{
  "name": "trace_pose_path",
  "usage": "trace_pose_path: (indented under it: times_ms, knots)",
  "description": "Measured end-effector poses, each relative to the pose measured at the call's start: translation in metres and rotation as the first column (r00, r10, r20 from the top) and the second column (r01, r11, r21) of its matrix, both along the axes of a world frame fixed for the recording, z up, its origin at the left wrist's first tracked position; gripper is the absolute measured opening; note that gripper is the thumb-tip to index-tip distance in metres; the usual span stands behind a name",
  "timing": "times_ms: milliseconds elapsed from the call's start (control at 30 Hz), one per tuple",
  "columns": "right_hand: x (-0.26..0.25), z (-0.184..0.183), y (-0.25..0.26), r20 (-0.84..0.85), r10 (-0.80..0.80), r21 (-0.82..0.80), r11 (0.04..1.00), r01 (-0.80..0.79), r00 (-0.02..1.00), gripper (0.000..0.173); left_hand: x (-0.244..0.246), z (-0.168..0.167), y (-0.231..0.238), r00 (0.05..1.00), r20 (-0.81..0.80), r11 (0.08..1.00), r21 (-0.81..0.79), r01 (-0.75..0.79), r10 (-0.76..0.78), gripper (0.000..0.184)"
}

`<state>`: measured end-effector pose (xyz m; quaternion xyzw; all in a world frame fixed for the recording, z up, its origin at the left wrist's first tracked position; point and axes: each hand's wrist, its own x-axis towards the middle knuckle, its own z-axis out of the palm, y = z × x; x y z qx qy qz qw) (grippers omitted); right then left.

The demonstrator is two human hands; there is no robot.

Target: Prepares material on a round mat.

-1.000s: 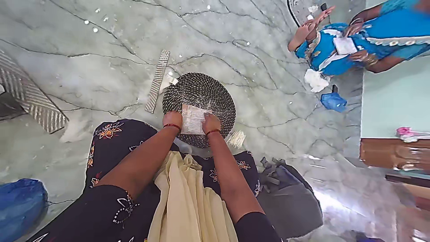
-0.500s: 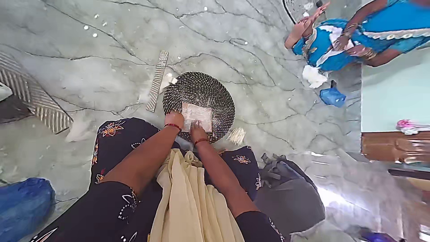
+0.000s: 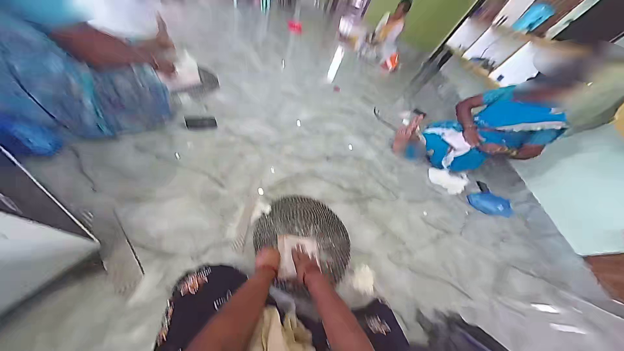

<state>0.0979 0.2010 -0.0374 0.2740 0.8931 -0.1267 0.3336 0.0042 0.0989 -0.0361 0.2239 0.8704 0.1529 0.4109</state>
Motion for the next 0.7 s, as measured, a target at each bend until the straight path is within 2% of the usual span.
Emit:
trace_pose_path:
  times_ms: [100,233,300,333,367,433,500,533,600,700]
  knots:
    - [0.009,-0.019,-0.009,-0.047,-0.032,-0.003,0.999,0.032,0.998,0.104,0.004,-0.008,0.003,0.999,-0.015,0.996,-0.083,0.039,-0.040,0.039]
    - [0.028,-0.021,-0.028,-0.099,-0.096,-0.018,0.995,0.094,0.990,0.068,0.012,-0.007,0.003,0.989,-0.053,0.982,-0.140,0.128,-0.136,0.037]
    - [0.031,-0.009,-0.033,-0.065,-0.117,0.007,0.993,0.118,0.991,0.060,0.019,-0.004,0.005,0.983,-0.042,0.977,-0.128,0.170,-0.177,0.036]
    - [0.028,-0.005,-0.037,-0.069,-0.111,0.036,0.993,0.114,0.991,0.060,0.019,0.000,0.002,0.986,-0.030,0.979,-0.125,0.162,-0.167,0.036]
    - [0.025,-0.004,-0.039,-0.088,-0.099,0.063,0.993,0.105,0.991,0.067,0.018,0.001,-0.003,0.988,-0.023,0.981,-0.123,0.147,-0.151,0.036]
    - [0.017,-0.001,-0.032,-0.092,-0.070,0.074,0.994,0.077,0.993,0.102,0.015,0.002,-0.006,0.990,-0.024,0.986,-0.101,0.136,-0.139,0.036]
    - [0.013,0.002,-0.022,-0.036,-0.017,0.062,0.998,0.019,0.999,0.121,0.011,-0.003,-0.005,0.983,-0.051,0.980,-0.101,0.172,-0.178,0.036]
    - [0.012,0.000,-0.018,-0.011,0.006,0.055,0.998,-0.005,1.000,0.121,0.010,-0.006,-0.005,0.983,-0.055,0.980,-0.104,0.171,-0.177,0.036]
    - [0.012,-0.008,-0.011,0.011,0.027,0.037,0.999,-0.027,1.000,0.107,0.009,-0.008,0.001,0.985,-0.051,0.981,-0.114,0.160,-0.167,0.036]
    - [0.016,-0.018,-0.014,-0.036,-0.026,0.017,1.000,0.026,0.999,0.088,0.008,-0.008,0.004,0.997,-0.026,0.991,-0.110,0.070,-0.073,0.040]
